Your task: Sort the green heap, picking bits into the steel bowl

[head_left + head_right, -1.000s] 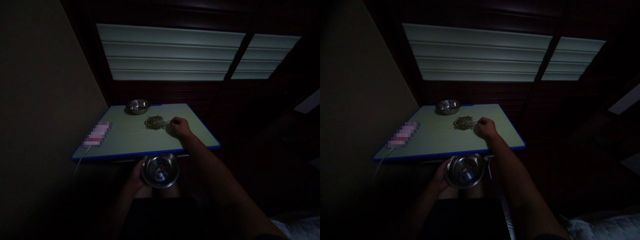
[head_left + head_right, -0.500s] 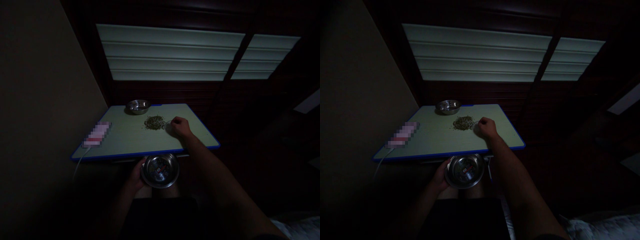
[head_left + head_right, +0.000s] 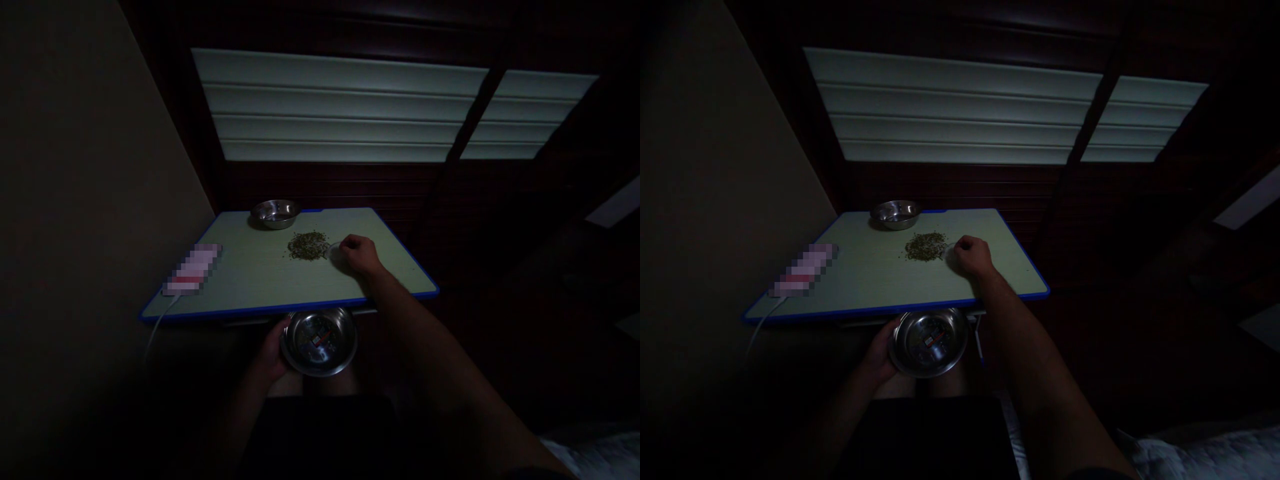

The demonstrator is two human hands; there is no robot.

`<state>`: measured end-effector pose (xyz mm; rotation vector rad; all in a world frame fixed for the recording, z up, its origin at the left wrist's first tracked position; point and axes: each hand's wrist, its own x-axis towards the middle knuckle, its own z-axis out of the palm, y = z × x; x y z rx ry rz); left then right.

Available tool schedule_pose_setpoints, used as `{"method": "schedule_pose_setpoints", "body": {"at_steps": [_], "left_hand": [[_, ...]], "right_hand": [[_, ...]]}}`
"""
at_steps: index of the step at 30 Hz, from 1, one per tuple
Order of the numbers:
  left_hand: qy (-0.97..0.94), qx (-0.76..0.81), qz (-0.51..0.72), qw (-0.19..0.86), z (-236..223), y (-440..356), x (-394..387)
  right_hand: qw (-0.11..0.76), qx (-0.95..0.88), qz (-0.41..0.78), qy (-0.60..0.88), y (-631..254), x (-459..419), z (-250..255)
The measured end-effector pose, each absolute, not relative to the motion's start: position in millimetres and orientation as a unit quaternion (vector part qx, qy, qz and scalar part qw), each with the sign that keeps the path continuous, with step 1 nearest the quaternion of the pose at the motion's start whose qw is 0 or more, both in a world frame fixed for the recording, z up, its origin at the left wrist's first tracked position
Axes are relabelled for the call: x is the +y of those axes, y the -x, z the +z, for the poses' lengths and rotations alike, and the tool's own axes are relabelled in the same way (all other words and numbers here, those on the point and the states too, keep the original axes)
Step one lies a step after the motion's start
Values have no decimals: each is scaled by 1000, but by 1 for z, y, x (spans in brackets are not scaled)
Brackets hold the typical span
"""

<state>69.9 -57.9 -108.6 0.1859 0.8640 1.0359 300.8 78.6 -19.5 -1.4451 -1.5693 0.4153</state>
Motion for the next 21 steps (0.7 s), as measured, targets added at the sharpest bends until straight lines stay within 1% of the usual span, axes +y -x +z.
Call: {"method": "schedule_pose_setpoints", "body": {"at_steps": [5,14,21], "left_hand": [[-88,403,478,776,-113,-69,-57],[-84,408,483,770,-106,-72,-59],[-89,392,478,781,-109,-70,-58]], "right_hand": [[465,-643,175,583,-301,80,-21],[460,-641,167,591,-301,80,-21],[460,-645,169,586,-301,79,-21]]}}
